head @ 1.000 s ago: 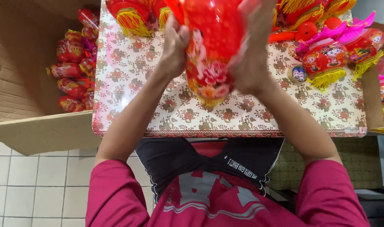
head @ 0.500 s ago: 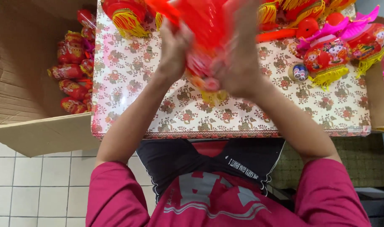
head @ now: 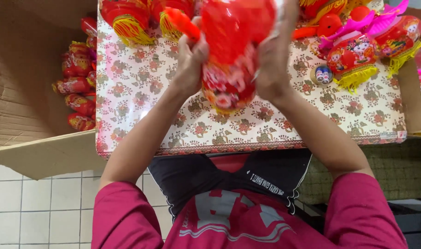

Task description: Assembling decorative red lanterns by attaching plastic handles and components using a glue stick.

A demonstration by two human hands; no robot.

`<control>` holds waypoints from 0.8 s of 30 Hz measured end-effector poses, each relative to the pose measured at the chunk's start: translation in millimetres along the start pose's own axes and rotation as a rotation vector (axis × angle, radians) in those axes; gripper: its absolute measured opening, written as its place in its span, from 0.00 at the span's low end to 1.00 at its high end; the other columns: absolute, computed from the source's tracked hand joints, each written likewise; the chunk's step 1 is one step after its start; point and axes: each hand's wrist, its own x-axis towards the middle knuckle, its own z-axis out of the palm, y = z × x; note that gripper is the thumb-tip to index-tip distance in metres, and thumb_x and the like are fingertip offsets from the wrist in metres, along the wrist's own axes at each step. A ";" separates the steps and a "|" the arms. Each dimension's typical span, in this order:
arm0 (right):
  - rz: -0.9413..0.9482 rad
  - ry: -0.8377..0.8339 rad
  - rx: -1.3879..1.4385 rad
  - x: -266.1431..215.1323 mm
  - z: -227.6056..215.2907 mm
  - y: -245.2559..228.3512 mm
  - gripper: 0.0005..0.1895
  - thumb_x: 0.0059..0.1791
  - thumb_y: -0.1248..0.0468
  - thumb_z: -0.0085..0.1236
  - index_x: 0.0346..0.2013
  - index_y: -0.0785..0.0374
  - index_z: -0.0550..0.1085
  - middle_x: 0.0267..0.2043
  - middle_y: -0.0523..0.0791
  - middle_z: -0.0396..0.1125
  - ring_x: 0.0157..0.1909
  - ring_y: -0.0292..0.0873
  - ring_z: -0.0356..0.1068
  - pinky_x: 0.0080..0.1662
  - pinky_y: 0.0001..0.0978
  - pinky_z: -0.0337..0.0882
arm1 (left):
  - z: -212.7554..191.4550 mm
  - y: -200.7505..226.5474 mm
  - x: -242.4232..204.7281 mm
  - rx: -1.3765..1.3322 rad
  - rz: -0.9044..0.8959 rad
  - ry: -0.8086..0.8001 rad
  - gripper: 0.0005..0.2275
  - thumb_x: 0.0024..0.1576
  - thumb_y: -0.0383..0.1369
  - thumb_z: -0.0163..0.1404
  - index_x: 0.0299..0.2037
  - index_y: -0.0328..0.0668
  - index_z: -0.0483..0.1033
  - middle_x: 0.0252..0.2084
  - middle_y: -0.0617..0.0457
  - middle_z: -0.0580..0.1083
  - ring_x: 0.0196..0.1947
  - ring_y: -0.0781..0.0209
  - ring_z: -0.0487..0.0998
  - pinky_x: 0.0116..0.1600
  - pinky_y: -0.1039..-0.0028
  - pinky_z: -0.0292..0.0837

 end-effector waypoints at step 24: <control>-0.270 0.066 -0.198 6.2 -13.9 0.7 0.30 0.63 0.49 0.34 0.78 0.53 0.44 0.83 0.42 0.42 0.88 0.44 0.43 0.89 0.47 0.47 | -5.8 7.5 2.5 0.405 0.341 -0.366 0.28 0.59 0.43 0.53 0.65 0.36 0.62 0.56 0.44 0.72 0.53 0.53 0.76 0.59 0.67 0.79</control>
